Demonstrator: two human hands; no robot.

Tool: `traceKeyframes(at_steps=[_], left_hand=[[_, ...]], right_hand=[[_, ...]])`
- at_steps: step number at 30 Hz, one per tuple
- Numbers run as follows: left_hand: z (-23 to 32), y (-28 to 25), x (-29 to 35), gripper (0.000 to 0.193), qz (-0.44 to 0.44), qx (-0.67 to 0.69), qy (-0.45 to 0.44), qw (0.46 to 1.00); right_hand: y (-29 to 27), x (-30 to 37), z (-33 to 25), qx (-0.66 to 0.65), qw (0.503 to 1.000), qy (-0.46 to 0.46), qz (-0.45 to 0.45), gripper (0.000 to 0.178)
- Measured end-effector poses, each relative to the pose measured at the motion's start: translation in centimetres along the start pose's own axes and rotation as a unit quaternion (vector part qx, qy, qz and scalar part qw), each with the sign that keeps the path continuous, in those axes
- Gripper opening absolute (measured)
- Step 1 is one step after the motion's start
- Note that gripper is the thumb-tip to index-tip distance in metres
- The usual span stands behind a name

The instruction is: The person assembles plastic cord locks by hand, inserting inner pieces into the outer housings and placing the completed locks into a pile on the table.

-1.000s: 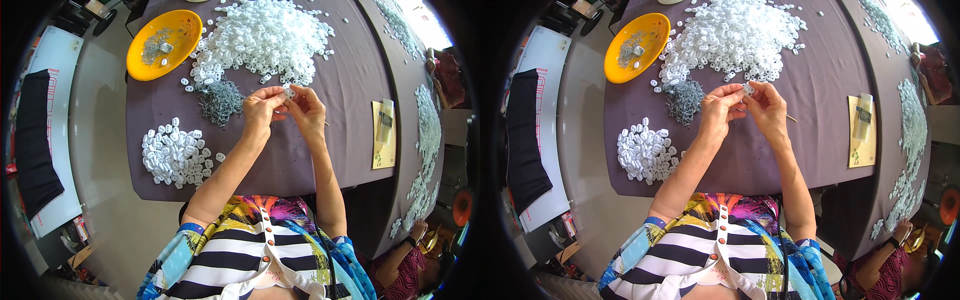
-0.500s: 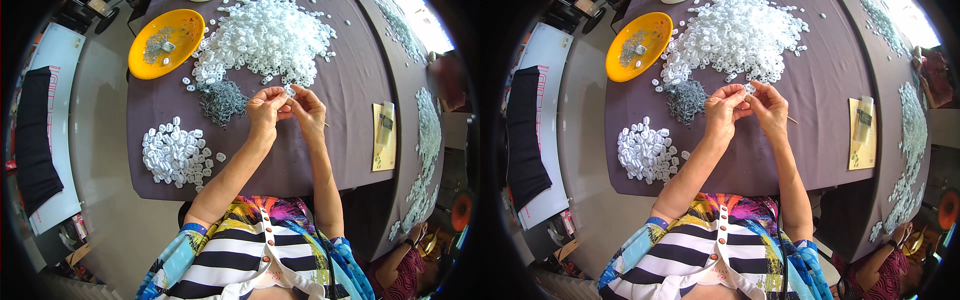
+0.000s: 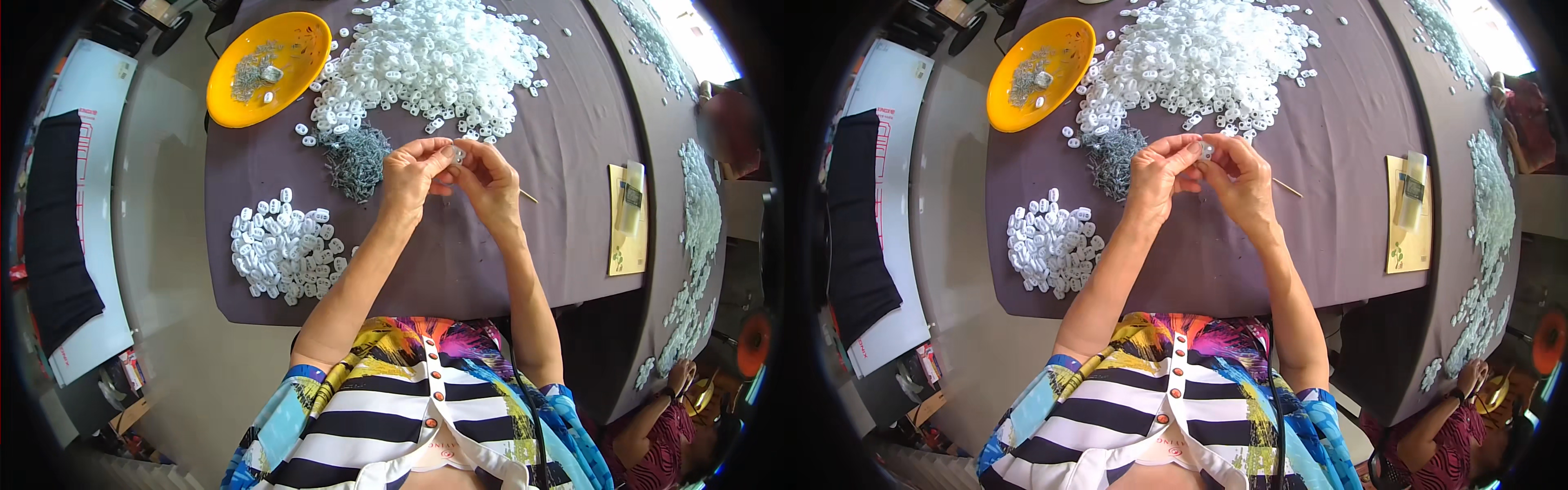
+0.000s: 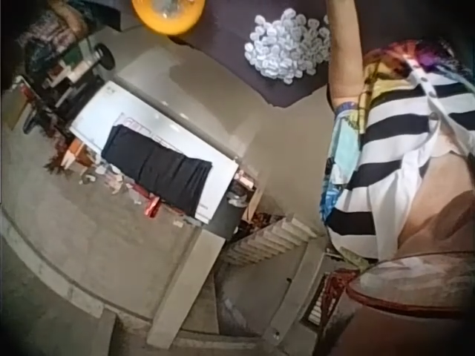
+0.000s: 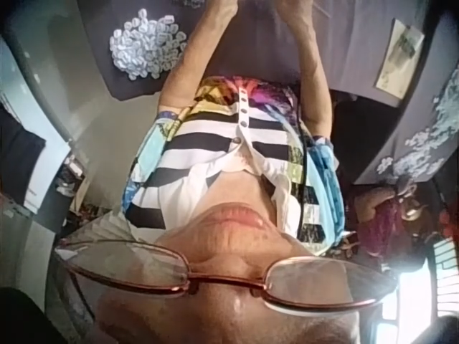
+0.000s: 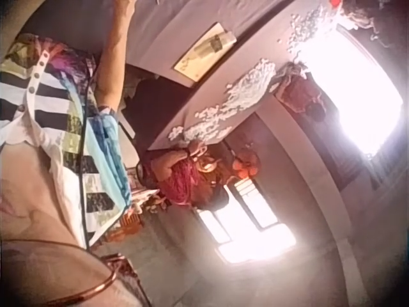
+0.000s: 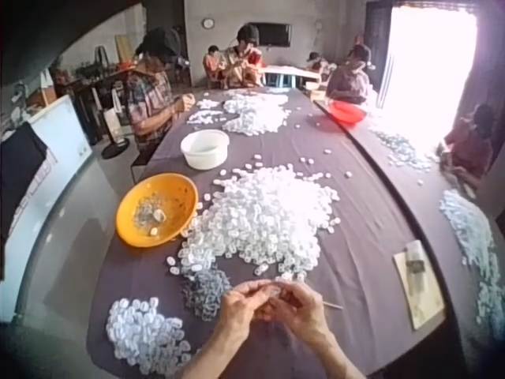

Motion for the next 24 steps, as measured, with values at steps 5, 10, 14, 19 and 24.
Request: traceKeyframes(at_steps=[5,10,14,19,24], left_hand=[[0.1,-0.8,-0.1,0.013,0.000,-0.012,0.003,1.000],[0.2,-0.9,0.2,0.013,-0.019,-0.020,0.006,1.000],[0.2,-0.6,0.5,0.013,-0.031,-0.006,0.022,0.999],[0.3,-0.9,0.6,0.015,-0.028,-0.024,0.021,0.999],[0.5,0.0,-0.4,0.014,-0.018,-0.030,0.027,0.999]], right_hand=[[0.7,0.1,0.4,-0.048,0.999,0.014,0.018,0.029],[1.0,0.2,-0.8,-0.072,0.997,0.019,0.015,0.030],[1.2,0.4,-1.1,-0.122,0.991,0.040,0.035,0.030],[1.3,0.5,-0.9,-0.191,0.978,0.075,0.046,0.028],[0.4,0.4,0.5,-0.233,0.961,0.122,0.086,0.024]])
Point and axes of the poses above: each hand's wrist, its own x-axis away from the middle knuckle, its own y-axis out of the palm, z = x × y, the point moved 5 cm from there along -x, towards the middle knuckle, and after that the axes turned 12 degrees about -y, right-handed, at the moved point
